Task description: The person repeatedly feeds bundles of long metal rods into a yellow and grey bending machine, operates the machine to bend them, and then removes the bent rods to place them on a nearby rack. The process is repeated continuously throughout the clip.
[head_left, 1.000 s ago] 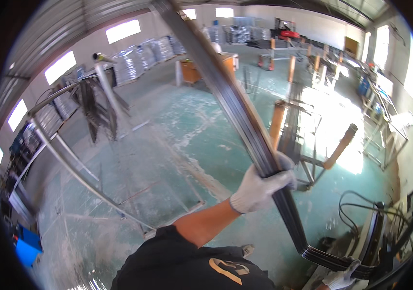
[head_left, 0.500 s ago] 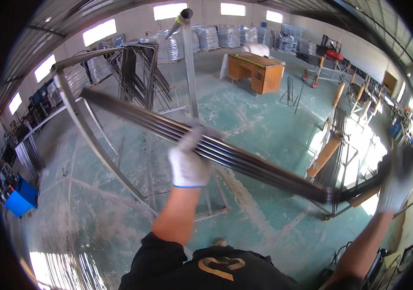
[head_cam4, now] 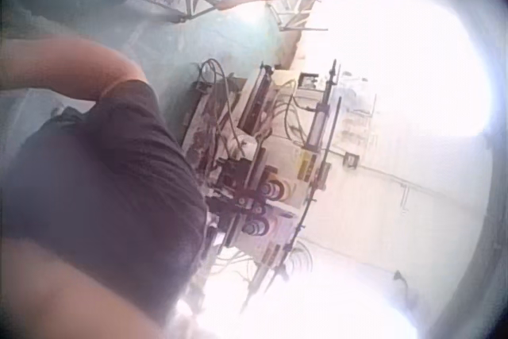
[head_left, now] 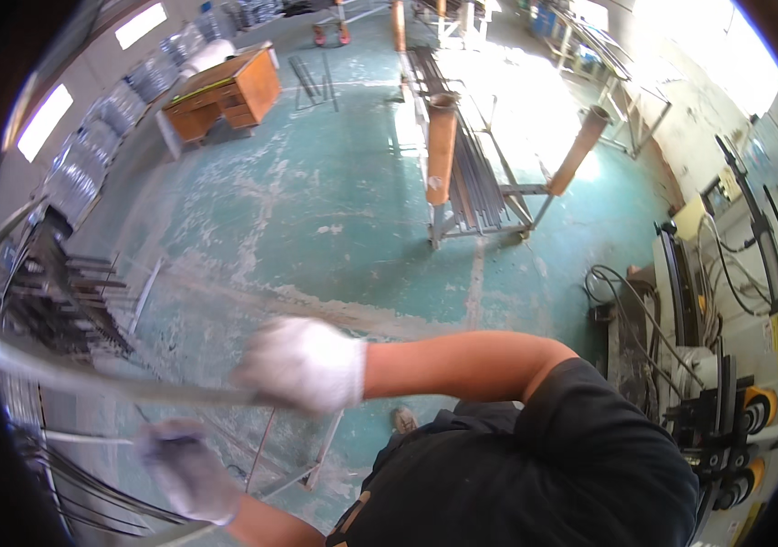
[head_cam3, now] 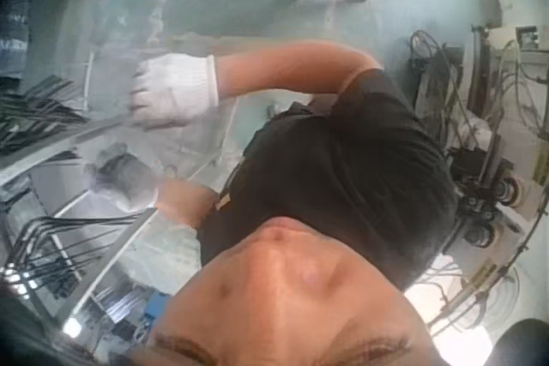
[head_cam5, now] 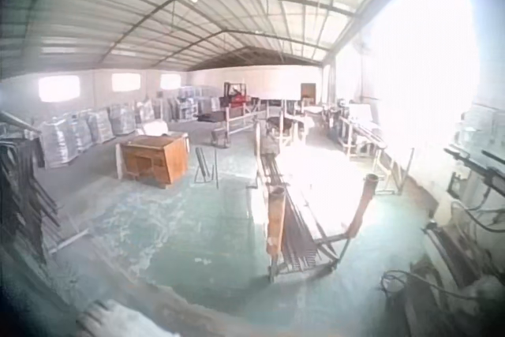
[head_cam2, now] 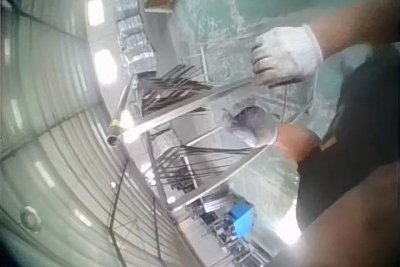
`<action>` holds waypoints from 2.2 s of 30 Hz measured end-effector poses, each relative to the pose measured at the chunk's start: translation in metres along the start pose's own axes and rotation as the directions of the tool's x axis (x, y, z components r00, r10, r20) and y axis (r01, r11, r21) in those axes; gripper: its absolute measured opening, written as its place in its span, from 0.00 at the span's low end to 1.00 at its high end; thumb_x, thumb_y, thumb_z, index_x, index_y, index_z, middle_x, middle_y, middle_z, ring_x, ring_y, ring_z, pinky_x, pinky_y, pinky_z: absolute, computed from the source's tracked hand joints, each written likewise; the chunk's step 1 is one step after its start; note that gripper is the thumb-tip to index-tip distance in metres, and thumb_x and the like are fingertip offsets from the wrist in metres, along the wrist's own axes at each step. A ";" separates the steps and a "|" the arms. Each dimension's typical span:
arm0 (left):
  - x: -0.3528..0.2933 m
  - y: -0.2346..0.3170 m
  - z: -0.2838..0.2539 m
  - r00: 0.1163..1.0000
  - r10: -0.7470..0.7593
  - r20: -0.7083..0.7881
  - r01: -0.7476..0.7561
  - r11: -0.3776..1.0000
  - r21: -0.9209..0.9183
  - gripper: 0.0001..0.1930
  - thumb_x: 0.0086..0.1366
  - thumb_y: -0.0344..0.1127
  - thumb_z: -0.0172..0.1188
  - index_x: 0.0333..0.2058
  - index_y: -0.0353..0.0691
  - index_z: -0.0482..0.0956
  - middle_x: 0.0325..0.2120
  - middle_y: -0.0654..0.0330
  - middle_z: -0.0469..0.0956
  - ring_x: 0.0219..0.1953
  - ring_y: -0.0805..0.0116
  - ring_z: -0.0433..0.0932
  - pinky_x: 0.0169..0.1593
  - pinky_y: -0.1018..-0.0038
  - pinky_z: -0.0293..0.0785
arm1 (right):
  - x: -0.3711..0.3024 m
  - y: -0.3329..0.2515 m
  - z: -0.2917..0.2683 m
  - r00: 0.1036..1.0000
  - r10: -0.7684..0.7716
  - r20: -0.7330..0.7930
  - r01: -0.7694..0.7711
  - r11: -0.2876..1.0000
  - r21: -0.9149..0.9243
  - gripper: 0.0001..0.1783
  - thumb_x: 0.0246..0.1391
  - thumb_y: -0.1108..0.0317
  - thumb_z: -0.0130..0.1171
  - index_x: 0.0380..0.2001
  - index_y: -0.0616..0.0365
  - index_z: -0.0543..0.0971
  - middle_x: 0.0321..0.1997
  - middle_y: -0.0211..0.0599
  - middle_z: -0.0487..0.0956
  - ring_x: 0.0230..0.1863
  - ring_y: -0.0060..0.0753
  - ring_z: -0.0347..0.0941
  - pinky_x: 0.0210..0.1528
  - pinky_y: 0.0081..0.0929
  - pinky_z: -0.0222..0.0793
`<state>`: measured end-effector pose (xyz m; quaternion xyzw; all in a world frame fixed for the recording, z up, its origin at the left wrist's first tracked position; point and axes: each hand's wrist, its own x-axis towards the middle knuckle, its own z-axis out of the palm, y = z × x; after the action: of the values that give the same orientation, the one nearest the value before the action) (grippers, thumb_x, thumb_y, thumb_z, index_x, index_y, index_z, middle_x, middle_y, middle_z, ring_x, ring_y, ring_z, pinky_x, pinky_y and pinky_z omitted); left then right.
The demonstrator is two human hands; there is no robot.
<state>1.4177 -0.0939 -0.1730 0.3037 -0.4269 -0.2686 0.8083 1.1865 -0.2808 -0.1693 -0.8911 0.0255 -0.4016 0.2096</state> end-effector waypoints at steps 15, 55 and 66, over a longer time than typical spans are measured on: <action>-0.005 -0.466 0.350 0.461 -0.873 -0.159 0.873 0.415 0.257 0.17 0.77 0.39 0.64 0.56 0.35 0.78 0.39 0.48 0.87 0.37 0.54 0.87 0.43 0.58 0.84 | -0.597 0.519 -0.280 -0.382 0.835 -0.396 -0.924 -0.358 0.136 0.40 0.56 0.48 0.78 0.66 0.60 0.81 0.64 0.54 0.86 0.66 0.55 0.82 0.70 0.43 0.76; -0.118 -0.830 0.542 -0.428 -0.865 0.262 0.883 -0.338 0.326 0.23 0.80 0.52 0.63 0.56 0.37 0.76 0.45 0.49 0.86 0.46 0.48 0.86 0.50 0.51 0.84 | -0.545 -0.062 -0.217 -0.905 0.390 -0.169 -0.413 -0.901 0.131 0.26 0.62 0.37 0.68 0.41 0.50 0.90 0.40 0.54 0.90 0.47 0.65 0.87 0.61 0.63 0.78; -0.189 -0.655 0.666 -0.469 -0.704 0.534 0.875 -0.288 0.388 0.07 0.77 0.34 0.61 0.43 0.35 0.82 0.38 0.53 0.83 0.41 0.55 0.82 0.51 0.58 0.80 | -0.567 -0.332 -0.132 -0.863 0.139 -0.486 -0.260 -0.947 0.191 0.11 0.47 0.60 0.74 0.30 0.52 0.83 0.33 0.48 0.87 0.41 0.61 0.86 0.48 0.54 0.81</action>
<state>0.6416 -0.5768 -0.4440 0.2956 -0.2020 -0.9293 0.0902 0.6664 0.0962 -0.3609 -0.0683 0.9781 0.0528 0.1891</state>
